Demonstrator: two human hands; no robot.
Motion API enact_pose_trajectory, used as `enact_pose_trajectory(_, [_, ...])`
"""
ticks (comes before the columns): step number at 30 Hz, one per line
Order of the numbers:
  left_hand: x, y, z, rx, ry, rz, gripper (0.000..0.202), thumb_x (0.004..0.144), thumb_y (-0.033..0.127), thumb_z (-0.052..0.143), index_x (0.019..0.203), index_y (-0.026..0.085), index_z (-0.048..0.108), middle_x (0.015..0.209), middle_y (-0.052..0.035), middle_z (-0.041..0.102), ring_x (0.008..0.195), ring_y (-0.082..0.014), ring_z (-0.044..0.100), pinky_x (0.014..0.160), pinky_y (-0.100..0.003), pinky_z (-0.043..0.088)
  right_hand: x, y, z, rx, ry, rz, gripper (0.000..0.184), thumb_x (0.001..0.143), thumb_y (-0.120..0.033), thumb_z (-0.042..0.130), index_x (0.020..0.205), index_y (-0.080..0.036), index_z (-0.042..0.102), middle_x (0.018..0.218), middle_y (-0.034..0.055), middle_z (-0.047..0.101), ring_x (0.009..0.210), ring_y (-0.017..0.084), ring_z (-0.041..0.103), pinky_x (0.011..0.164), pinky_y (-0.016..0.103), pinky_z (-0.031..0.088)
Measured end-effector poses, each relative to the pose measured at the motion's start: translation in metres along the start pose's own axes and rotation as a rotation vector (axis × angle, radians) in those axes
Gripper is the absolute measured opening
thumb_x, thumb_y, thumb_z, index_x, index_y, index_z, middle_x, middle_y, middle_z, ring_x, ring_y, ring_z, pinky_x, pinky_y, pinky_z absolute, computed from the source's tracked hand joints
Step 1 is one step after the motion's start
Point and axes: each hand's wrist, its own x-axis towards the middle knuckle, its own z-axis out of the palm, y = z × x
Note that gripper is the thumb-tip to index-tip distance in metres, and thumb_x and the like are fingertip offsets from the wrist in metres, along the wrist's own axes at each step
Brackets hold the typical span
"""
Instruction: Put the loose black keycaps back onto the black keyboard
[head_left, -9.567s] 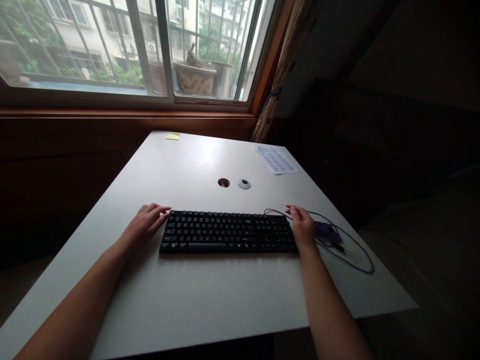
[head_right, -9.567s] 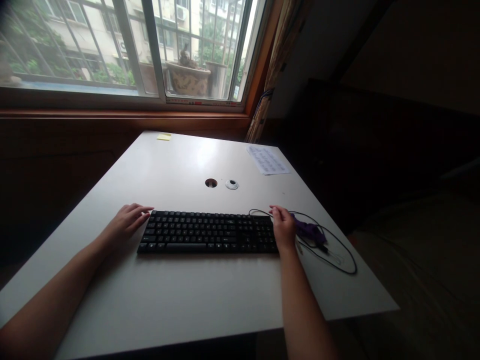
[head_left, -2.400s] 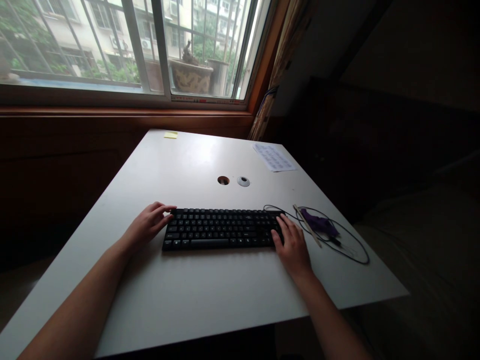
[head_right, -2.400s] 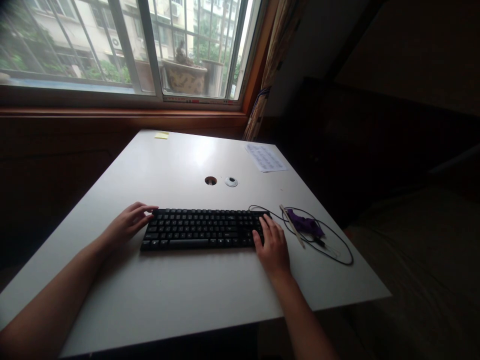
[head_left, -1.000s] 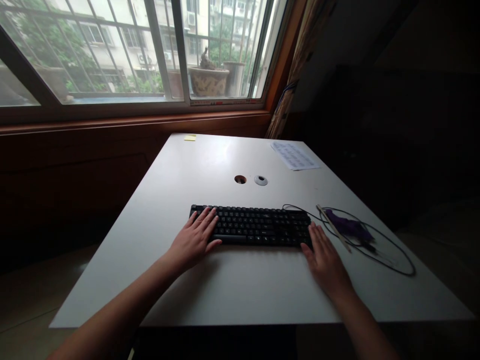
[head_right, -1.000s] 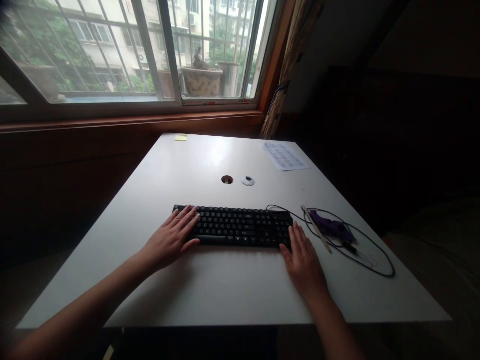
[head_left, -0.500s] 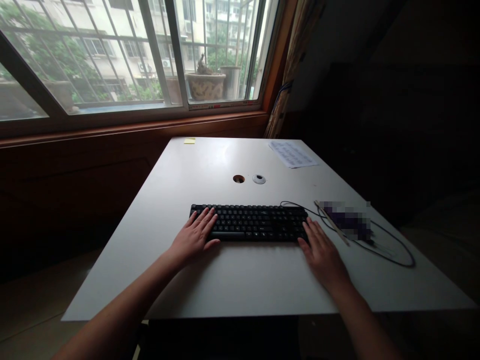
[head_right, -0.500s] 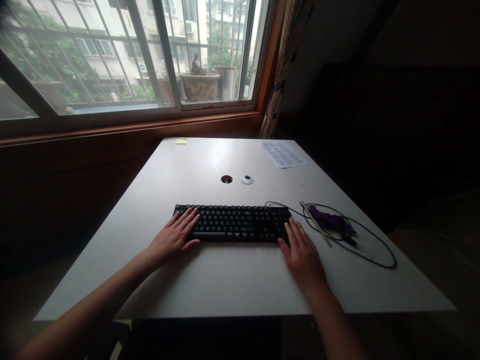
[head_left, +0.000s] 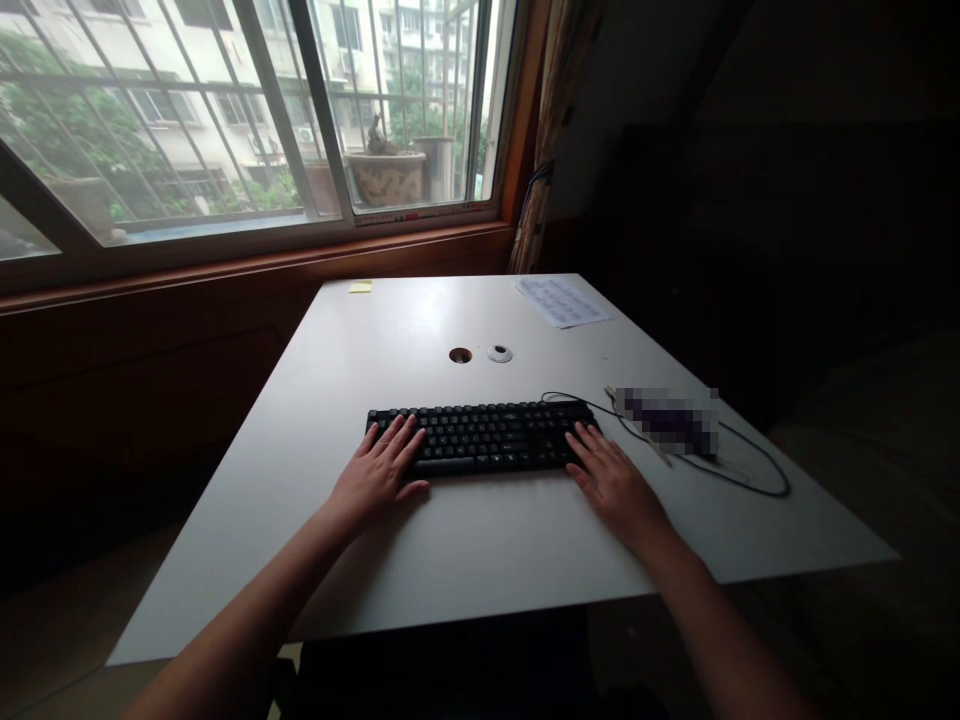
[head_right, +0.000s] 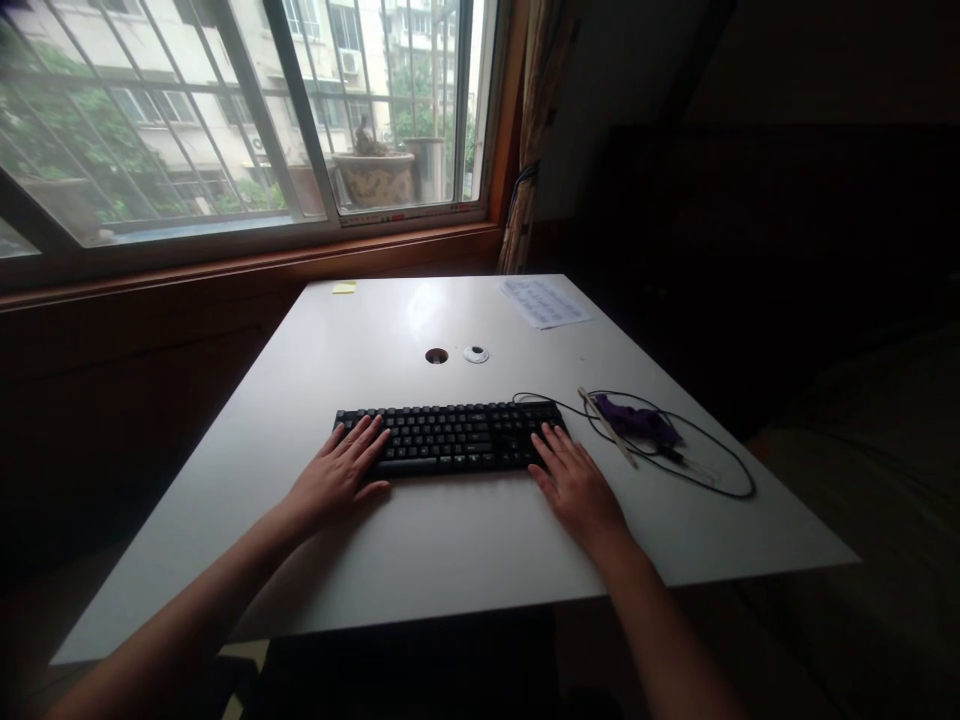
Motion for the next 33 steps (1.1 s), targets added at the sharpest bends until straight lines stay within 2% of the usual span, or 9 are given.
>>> enact_pose_trajectory(5, [0.002, 0.008, -0.006, 0.007, -0.008, -0.012, 0.076, 0.101, 0.062, 0.043, 0.162, 0.025, 0.018, 0.168, -0.0098, 0.015, 0.155, -0.0320, 0.017, 0.124, -0.057, 0.021, -0.001, -0.005, -0.002, 0.018, 0.029, 0.014, 0.062, 0.104, -0.044, 0.040, 0.160, -0.021, 0.030, 0.166, 0.0108, 0.028, 0.152, 0.029, 0.027, 0.120, 0.054, 0.031])
enact_pose_trajectory(10, [0.009, 0.019, -0.006, -0.006, -0.008, 0.013, 0.072, 0.101, 0.059, 0.044, 0.162, 0.032, 0.018, 0.168, -0.0075, 0.013, 0.155, -0.0325, 0.014, 0.124, -0.062, 0.016, 0.001, -0.006, -0.003, 0.043, -0.002, 0.018, 0.059, 0.104, -0.046, 0.040, 0.158, -0.024, 0.036, 0.165, 0.0098, 0.030, 0.152, 0.029, 0.028, 0.119, 0.055, 0.034])
enact_pose_trajectory(14, [0.010, 0.019, -0.003, -0.023, -0.029, 0.024, 0.073, 0.100, 0.062, 0.044, 0.161, 0.033, 0.017, 0.168, -0.0077, 0.014, 0.155, -0.0327, 0.016, 0.123, -0.063, 0.016, 0.000, -0.003, 0.000, 0.043, -0.009, 0.027, 0.058, 0.104, -0.046, 0.039, 0.157, -0.022, 0.038, 0.164, 0.0109, 0.033, 0.152, 0.029, 0.030, 0.119, 0.054, 0.034])
enact_pose_trajectory(18, [0.010, 0.017, 0.000, -0.018, -0.012, 0.031, 0.070, 0.102, 0.059, 0.044, 0.161, 0.033, 0.017, 0.168, -0.0076, 0.015, 0.155, -0.0324, 0.018, 0.123, -0.062, 0.018, -0.001, -0.006, -0.001, 0.015, 0.023, 0.025, 0.059, 0.103, -0.046, 0.043, 0.156, -0.021, 0.039, 0.163, 0.0112, 0.036, 0.151, 0.030, 0.032, 0.120, 0.055, 0.031])
enact_pose_trajectory(20, [0.010, 0.017, 0.001, -0.012, 0.004, 0.033, 0.069, 0.102, 0.057, 0.044, 0.161, 0.032, 0.019, 0.168, -0.0079, 0.016, 0.154, -0.0323, 0.018, 0.123, -0.062, 0.019, 0.001, -0.017, -0.004, 0.000, 0.066, 0.018, 0.060, 0.102, -0.045, 0.045, 0.157, -0.022, 0.036, 0.162, 0.0112, 0.038, 0.150, 0.031, 0.032, 0.122, 0.057, 0.026])
enact_pose_trajectory(23, [0.009, 0.013, -0.002, -0.022, 0.028, 0.039, 0.065, 0.103, 0.056, 0.042, 0.160, 0.029, 0.025, 0.167, -0.0082, 0.021, 0.154, -0.0318, 0.020, 0.123, -0.060, 0.022, 0.013, -0.050, -0.011, 0.010, 0.097, -0.066, 0.059, 0.103, -0.039, 0.045, 0.158, -0.022, 0.034, 0.161, 0.0109, 0.040, 0.151, 0.030, 0.031, 0.124, 0.057, 0.022])
enact_pose_trajectory(27, [-0.001, -0.009, -0.007, -0.095, 0.123, -0.051, 0.061, 0.103, 0.053, 0.044, 0.158, 0.027, 0.033, 0.164, -0.0085, 0.030, 0.153, -0.0311, 0.023, 0.124, -0.056, 0.025, 0.039, -0.102, -0.013, 0.082, 0.086, -0.192, 0.057, 0.101, -0.041, 0.049, 0.155, -0.025, 0.040, 0.166, 0.0114, 0.030, 0.149, 0.030, 0.033, 0.122, 0.057, 0.024])
enact_pose_trajectory(30, [-0.016, -0.032, -0.004, -0.226, 0.174, -0.178, 0.062, 0.102, 0.055, 0.046, 0.156, 0.027, 0.035, 0.164, -0.0101, 0.029, 0.153, -0.0317, 0.025, 0.123, -0.055, 0.029, 0.055, -0.124, -0.008, 0.114, 0.078, -0.178, 0.056, 0.101, -0.044, 0.049, 0.153, -0.027, 0.042, 0.159, 0.0110, 0.043, 0.147, 0.031, 0.037, 0.122, 0.059, 0.022])
enact_pose_trajectory(33, [-0.028, -0.046, 0.004, -0.367, 0.169, -0.260, 0.068, 0.100, 0.059, 0.047, 0.157, 0.025, 0.032, 0.164, -0.0136, 0.029, 0.150, -0.0333, 0.030, 0.120, -0.055, 0.034, 0.061, -0.128, -0.003, 0.132, 0.082, -0.147, 0.056, 0.101, -0.045, 0.048, 0.154, -0.027, 0.041, 0.153, 0.0092, 0.051, 0.145, 0.030, 0.040, 0.123, 0.059, 0.019])
